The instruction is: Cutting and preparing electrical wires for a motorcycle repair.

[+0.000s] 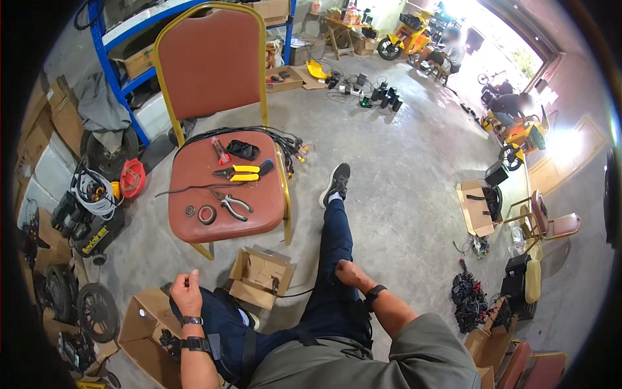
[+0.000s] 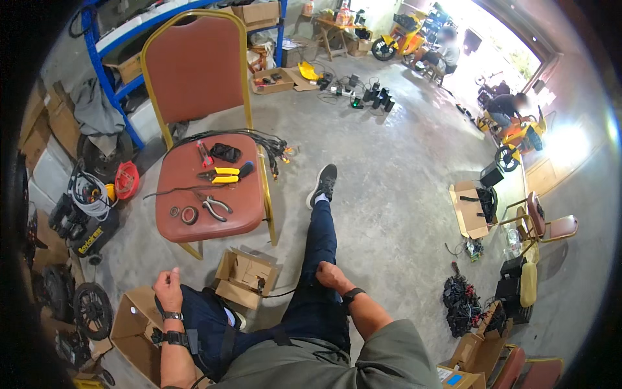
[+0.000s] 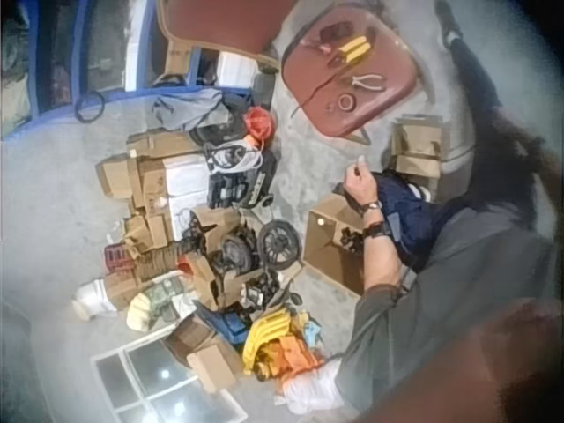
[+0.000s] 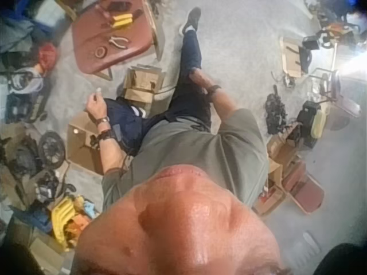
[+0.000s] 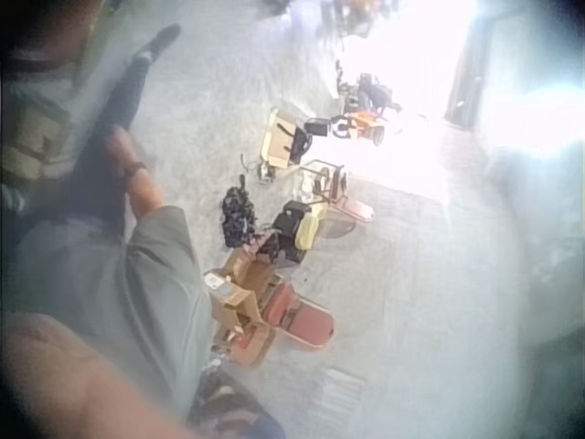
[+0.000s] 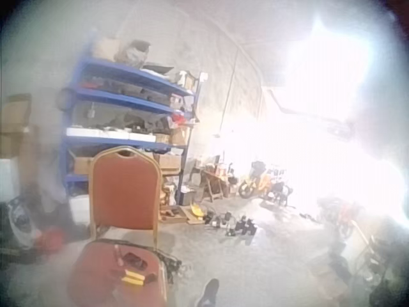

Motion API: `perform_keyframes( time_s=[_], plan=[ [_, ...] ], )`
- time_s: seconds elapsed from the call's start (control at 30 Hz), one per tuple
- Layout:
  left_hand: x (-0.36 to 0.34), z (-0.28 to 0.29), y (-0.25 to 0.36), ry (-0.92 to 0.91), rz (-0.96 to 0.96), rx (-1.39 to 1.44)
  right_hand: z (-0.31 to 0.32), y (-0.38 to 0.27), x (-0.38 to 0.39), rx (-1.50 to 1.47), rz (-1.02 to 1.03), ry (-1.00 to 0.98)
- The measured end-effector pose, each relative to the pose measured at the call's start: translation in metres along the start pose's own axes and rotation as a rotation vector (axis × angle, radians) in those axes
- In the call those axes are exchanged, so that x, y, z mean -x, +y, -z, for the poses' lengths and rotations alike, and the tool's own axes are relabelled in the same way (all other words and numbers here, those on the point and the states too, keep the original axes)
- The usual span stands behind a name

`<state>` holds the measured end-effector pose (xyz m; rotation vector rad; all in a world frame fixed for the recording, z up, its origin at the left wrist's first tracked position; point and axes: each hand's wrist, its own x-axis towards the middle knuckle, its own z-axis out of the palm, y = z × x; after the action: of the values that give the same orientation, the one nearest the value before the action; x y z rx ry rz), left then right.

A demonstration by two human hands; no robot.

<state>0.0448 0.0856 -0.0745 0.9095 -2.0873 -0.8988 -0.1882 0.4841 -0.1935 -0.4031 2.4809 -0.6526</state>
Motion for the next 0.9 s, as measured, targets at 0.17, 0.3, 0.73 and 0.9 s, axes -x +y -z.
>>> perform_keyframes(
  time_s=[0.17, 0.3, 0.73, 0.9],
  plan=[
    [-0.0004, 0.0007, 0.0007, -0.003, -0.002, 0.004, 0.0036, -0.0075, -0.0001, 0.016, -0.012, -0.011],
    [0.0, -0.0004, -0.0077, 0.007, -0.015, 0.005, 0.0018, 0.0006, -0.0017, -0.013, 0.002, -0.042],
    [-0.0001, 0.0003, -0.004, 0.003, 0.0, -0.014, 0.0087, -0.008, 0.0009, -0.022, -0.052, -0.103],
    [-0.0002, -0.0012, -0.0027, 0.014, -0.033, 0.007, 0.0089, -0.0085, 0.0008, -0.013, -0.038, -0.086]
  ],
)
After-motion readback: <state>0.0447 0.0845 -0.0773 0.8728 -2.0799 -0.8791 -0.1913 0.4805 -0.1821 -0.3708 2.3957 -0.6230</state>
